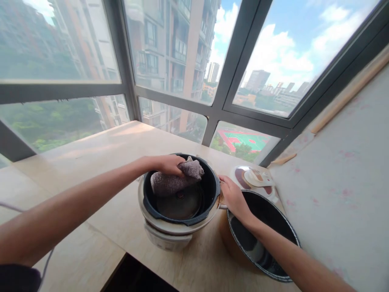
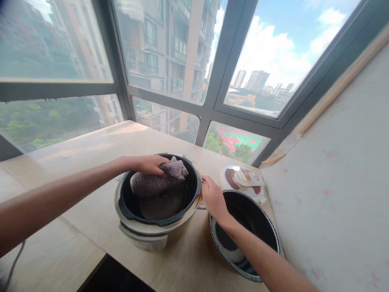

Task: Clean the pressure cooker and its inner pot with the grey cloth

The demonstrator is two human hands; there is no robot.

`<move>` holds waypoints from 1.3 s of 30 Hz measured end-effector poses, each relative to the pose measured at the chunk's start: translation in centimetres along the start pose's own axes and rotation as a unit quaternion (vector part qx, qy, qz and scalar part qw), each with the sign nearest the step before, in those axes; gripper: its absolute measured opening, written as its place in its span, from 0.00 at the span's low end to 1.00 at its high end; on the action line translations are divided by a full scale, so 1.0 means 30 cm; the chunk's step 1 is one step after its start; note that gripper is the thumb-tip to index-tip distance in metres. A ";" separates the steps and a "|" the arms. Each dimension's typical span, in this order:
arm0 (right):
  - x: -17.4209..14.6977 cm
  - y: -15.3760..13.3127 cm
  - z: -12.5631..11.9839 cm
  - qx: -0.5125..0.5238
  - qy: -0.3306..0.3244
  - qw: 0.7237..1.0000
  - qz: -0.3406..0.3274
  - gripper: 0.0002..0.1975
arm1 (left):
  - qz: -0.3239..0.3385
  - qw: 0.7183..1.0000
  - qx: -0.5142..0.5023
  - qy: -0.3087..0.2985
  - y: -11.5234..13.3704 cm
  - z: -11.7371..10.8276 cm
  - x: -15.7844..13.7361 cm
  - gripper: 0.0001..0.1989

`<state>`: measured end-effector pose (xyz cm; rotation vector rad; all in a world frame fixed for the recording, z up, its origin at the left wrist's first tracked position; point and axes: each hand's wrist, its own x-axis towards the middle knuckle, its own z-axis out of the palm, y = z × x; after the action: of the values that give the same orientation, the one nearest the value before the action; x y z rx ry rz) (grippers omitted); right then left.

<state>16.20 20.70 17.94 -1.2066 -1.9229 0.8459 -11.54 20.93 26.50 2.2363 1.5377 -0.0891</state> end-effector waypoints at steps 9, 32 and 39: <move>-0.004 -0.015 0.007 -0.004 0.004 1.000 0.018 0.22 | -0.068 0.939 0.283 0.185 0.013 -0.227 -0.035 0.25; -0.019 -0.001 0.045 0.087 0.183 0.976 0.081 0.14 | 0.168 0.953 0.156 0.197 0.251 -0.013 0.227 0.33; -0.018 0.013 0.033 0.054 0.161 0.984 0.046 0.13 | 0.064 0.938 0.193 0.280 0.149 -0.092 0.092 0.33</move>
<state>15.74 20.17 16.97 -1.2870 -1.5532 0.7393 -6.94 23.07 29.58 2.8430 1.7602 0.3451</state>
